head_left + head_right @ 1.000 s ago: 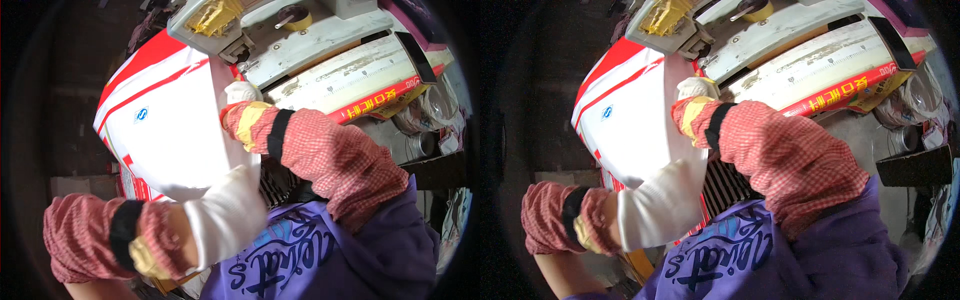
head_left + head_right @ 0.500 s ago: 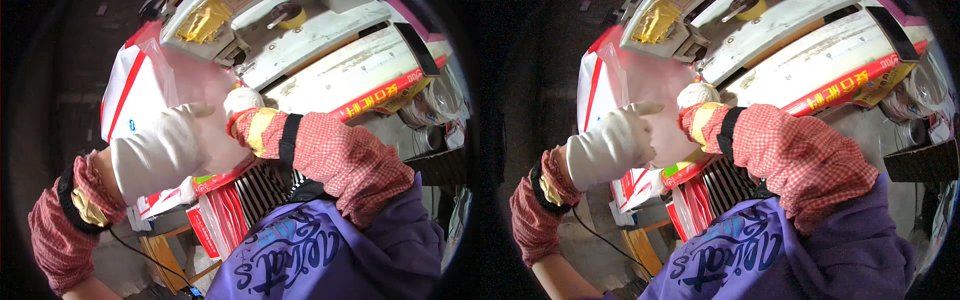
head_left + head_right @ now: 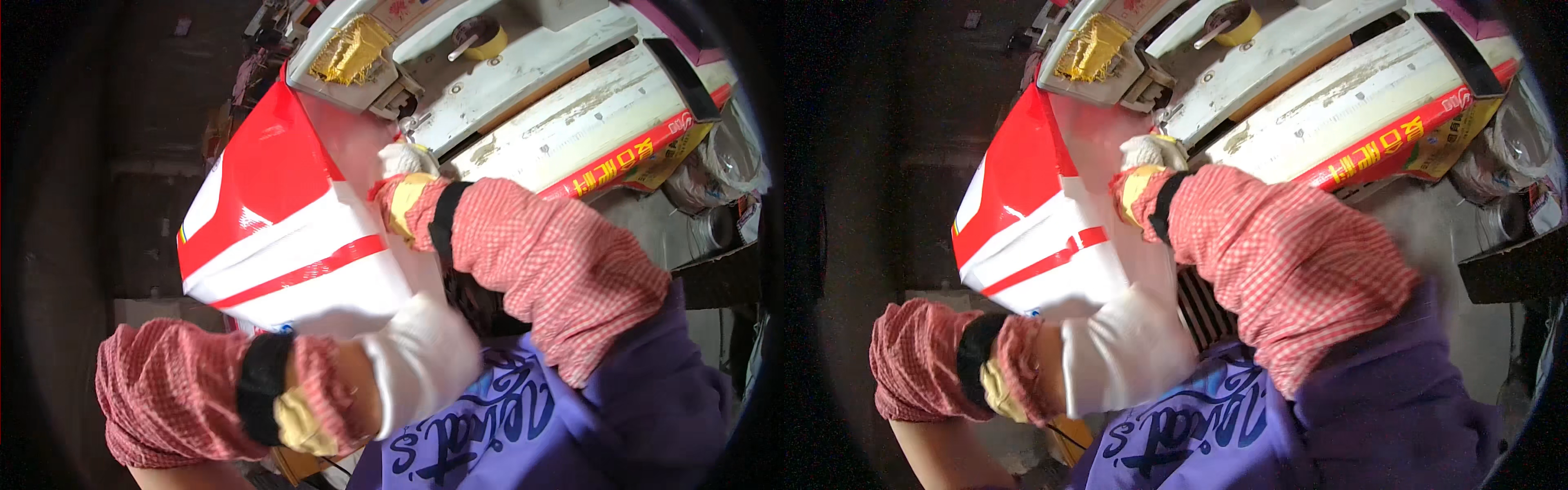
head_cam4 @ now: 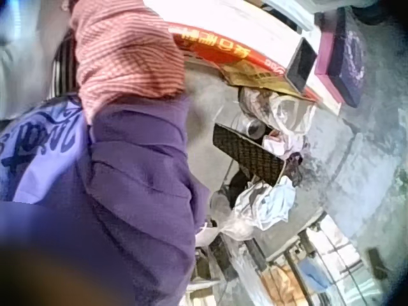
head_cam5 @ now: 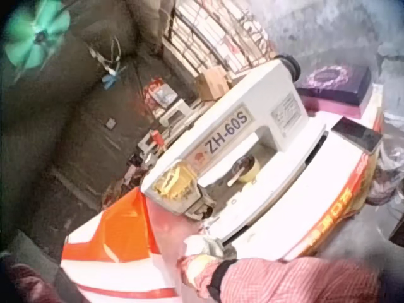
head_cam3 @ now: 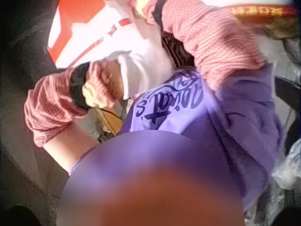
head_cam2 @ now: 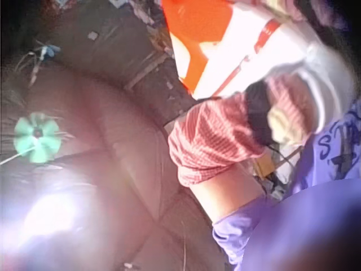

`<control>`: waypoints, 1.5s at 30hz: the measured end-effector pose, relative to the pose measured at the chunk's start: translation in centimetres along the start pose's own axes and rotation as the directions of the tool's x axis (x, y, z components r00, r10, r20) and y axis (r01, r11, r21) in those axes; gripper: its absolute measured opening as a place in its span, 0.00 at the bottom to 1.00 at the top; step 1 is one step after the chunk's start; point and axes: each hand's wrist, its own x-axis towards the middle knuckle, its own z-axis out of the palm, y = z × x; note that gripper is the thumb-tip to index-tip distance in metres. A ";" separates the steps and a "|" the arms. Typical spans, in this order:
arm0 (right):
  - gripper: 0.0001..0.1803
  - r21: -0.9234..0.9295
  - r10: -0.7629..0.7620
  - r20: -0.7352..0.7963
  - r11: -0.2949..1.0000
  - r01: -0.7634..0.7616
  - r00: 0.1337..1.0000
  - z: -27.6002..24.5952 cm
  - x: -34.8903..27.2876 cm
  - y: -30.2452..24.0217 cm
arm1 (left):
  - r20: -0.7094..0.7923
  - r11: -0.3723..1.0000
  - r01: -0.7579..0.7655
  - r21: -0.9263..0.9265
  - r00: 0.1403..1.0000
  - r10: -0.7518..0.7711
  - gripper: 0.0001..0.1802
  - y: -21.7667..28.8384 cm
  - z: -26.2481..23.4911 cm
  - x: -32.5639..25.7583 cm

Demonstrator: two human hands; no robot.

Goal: The recorder is sewing bags together using a sewing machine.

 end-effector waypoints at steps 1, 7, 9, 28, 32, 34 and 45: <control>0.09 -0.002 -0.008 0.036 1.000 0.008 0.999 0.0 0.0 -1.1 | -0.025 0.997 0.065 -0.048 0.998 -0.066 0.06 -1.8 -1.6 -0.4; 0.11 0.019 -0.029 0.294 1.000 0.024 0.955 3.1 1.0 -0.2 | -0.096 0.942 0.308 -0.132 0.942 -0.321 0.18 -3.1 -3.3 -4.4; 0.13 0.017 -0.014 0.373 1.000 0.008 0.928 3.4 1.9 -0.5 | -0.080 0.853 0.334 -0.402 0.915 -0.396 0.17 -3.2 -2.2 -1.3; 0.09 -0.758 -0.113 0.279 0.583 0.291 0.954 -2.3 -4.8 1.4 | -0.308 0.772 0.441 -0.457 0.736 -0.603 0.14 -16.1 2.0 -6.8; 0.11 -0.047 -0.233 0.401 0.961 0.274 0.886 -6.8 -8.3 4.8 | -0.434 0.904 0.127 -0.408 0.844 -0.314 0.03 -14.8 1.1 -8.8; 0.10 0.033 -0.257 0.376 0.964 0.265 0.890 -6.5 -8.1 4.7 | -0.495 0.979 0.108 -0.172 0.850 -0.181 0.03 -8.5 -1.0 -7.1; 0.13 0.320 -0.124 0.338 0.947 0.010 0.933 -7.5 -2.8 8.1 | -0.478 0.766 0.213 -0.607 0.672 -0.566 0.06 -11.0 6.1 3.2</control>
